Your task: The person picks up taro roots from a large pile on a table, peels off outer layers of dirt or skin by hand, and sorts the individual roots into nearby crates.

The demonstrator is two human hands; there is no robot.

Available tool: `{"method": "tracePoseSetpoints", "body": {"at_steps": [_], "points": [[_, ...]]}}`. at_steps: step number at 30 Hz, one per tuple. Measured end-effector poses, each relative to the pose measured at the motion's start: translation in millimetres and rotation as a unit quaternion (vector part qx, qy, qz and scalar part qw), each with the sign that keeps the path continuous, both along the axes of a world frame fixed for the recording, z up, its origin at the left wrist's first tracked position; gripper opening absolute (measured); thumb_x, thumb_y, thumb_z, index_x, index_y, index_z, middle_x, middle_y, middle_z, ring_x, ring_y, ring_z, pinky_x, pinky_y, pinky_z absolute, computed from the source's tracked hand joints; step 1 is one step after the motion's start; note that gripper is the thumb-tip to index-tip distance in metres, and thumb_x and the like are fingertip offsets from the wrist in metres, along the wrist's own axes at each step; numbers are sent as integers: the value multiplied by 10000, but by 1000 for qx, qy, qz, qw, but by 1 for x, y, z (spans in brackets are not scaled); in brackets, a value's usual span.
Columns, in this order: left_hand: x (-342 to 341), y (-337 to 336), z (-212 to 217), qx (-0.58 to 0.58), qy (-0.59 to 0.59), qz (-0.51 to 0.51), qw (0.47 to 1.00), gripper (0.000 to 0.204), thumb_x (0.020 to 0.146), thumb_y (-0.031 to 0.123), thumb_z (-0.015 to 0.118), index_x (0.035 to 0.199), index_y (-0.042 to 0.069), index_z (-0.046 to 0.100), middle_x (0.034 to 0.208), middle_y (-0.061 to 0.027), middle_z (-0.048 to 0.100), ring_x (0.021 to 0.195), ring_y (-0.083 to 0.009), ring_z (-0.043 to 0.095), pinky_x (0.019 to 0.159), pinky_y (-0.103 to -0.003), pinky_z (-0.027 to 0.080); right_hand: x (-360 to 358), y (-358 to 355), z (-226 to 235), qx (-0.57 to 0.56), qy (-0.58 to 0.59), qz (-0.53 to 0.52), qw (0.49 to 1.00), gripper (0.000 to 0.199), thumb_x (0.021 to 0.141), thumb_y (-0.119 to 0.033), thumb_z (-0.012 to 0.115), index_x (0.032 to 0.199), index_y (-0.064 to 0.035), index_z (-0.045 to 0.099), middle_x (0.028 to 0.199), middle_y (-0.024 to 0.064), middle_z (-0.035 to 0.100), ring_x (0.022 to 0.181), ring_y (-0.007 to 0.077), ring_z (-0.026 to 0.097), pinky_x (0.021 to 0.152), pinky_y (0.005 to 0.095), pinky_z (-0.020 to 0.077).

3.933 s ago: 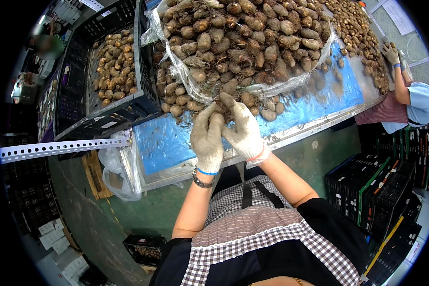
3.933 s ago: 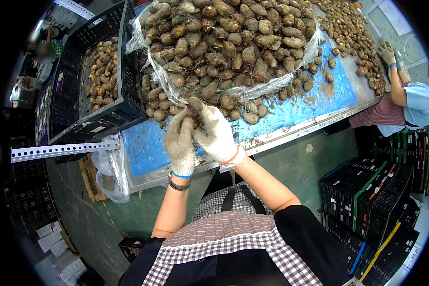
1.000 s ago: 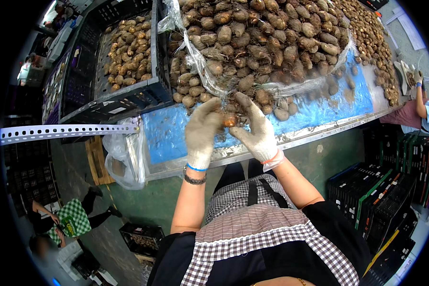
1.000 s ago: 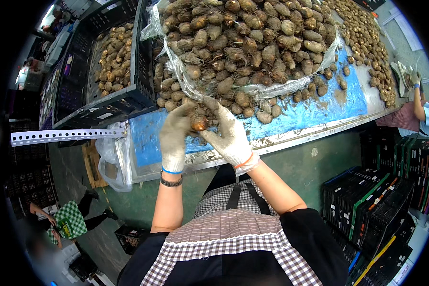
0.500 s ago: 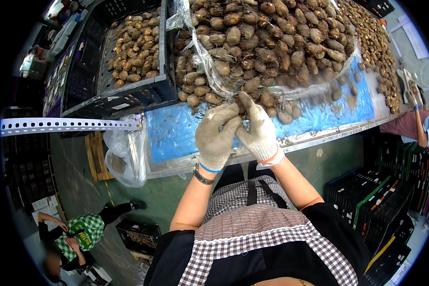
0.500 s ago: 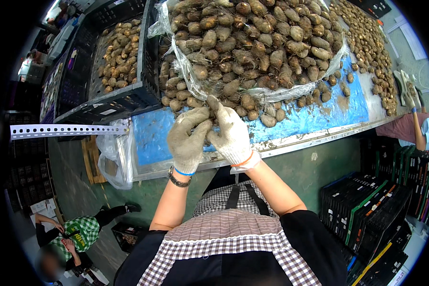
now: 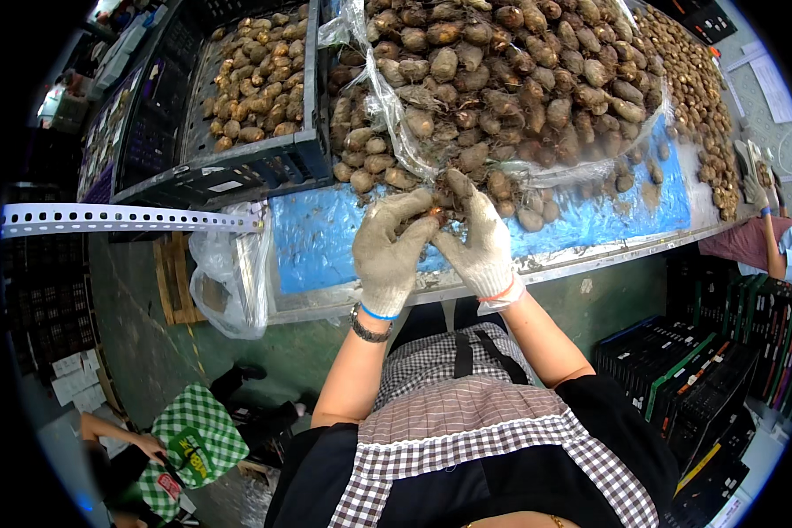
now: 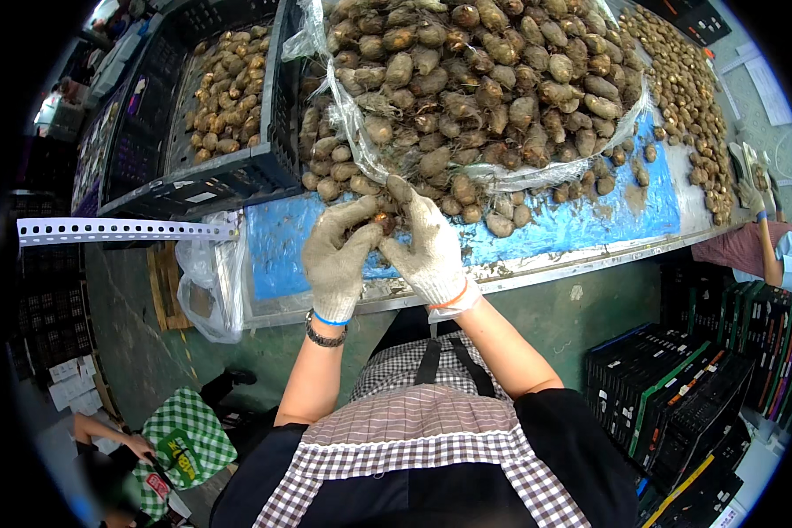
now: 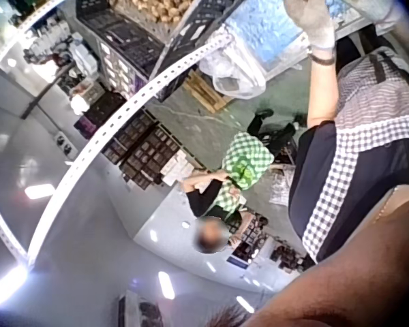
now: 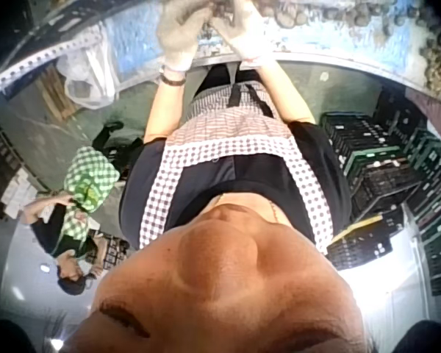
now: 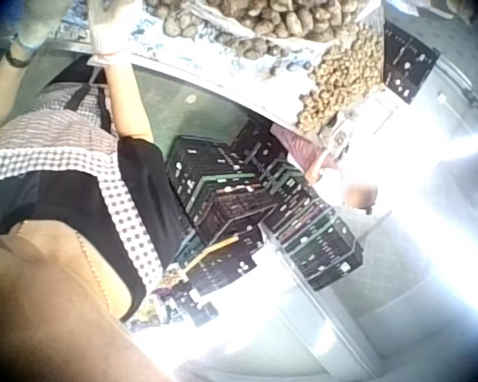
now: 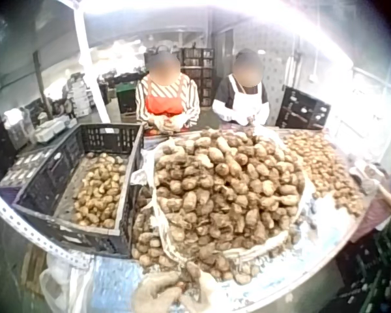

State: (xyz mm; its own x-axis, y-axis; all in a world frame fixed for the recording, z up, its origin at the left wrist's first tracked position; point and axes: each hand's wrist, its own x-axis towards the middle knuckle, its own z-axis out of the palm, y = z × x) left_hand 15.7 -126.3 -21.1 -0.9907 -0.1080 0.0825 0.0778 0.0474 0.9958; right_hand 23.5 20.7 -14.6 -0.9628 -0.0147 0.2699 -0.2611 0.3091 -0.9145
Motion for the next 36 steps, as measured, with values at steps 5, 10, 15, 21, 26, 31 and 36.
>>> {"method": "tracePoseSetpoints", "body": {"at_steps": [5, 10, 15, 21, 26, 31, 36], "points": [[-11, -1, -1, 71, -123, 80, 987, 183, 934, 121, 622, 1016, -28, 692, 935, -77, 693, 818, -136, 644, 719, -260, 519, 2, 2, 1, -124, -48, 22, 991, 773, 802, -39, 744, 1468, 35, 358, 1367, 170, 529, 1202, 219, 566, 1003, 325, 478], [-8, 0, 22, 122, -42, 37, 991, 191, 949, 82, 560, 1029, -41, 683, 988, -97, 693, 850, -135, 642, 748, -275, 527, 1, 12, 23, -311, -208, 26, 927, 805, 824, 4, 707, 1510, 24, 285, 1369, 142, 518, 1196, 172, 541, 978, 278, 475], [3, 25, 8, 63, -30, 1, 998, 156, 890, 37, 650, 1029, -21, 689, 990, -101, 682, 796, -140, 627, 722, -261, 512, 9, 17, 5, -409, -205, 28, 889, 719, 878, -31, 659, 1509, 5, 316, 1273, 85, 551, 933, 72, 531, 815, 219, 473], [-17, 7, -31, -58, -131, 14, 990, 139, 900, 101, 668, 971, -17, 693, 873, -53, 695, 773, -120, 608, 707, -275, 498, 31, 84, -38, -301, -203, -89, 928, 615, 897, -111, 633, 1437, 54, 390, 1326, 184, 563, 1123, 230, 615, 944, 275, 509], [-14, 14, -28, -107, 16, 31, 994, 195, 856, 101, 678, 1025, 12, 719, 1042, -119, 695, 986, -219, 631, 877, -345, 487, 31, 238, -50, -725, -31, -197, 659, 559, 929, -212, 616, 1382, 65, 441, 1208, 163, 612, 1068, 254, 631, 932, 343, 531], [-10, 14, -35, -271, 29, -19, 962, 193, 801, 171, 720, 945, 46, 748, 1101, -163, 688, 1048, -336, 621, 947, -424, 463, 24, 206, -63, 35, -246, -244, 937, 515, 841, -158, 682, 1307, 13, 546, 1158, 149, 650, 1034, 188, 631, 952, 328, 500], [-10, 38, -20, -367, 153, 2, 918, 443, 806, 274, 741, 1195, 73, 674, 1220, -171, 637, 1032, -366, 622, 978, -458, 450, 24, 181, -96, 195, -115, -202, 953, 542, 833, -57, 684, 1344, 32, 528, 1297, 196, 597, 1181, 279, 587, 1000, 316, 461]]}}
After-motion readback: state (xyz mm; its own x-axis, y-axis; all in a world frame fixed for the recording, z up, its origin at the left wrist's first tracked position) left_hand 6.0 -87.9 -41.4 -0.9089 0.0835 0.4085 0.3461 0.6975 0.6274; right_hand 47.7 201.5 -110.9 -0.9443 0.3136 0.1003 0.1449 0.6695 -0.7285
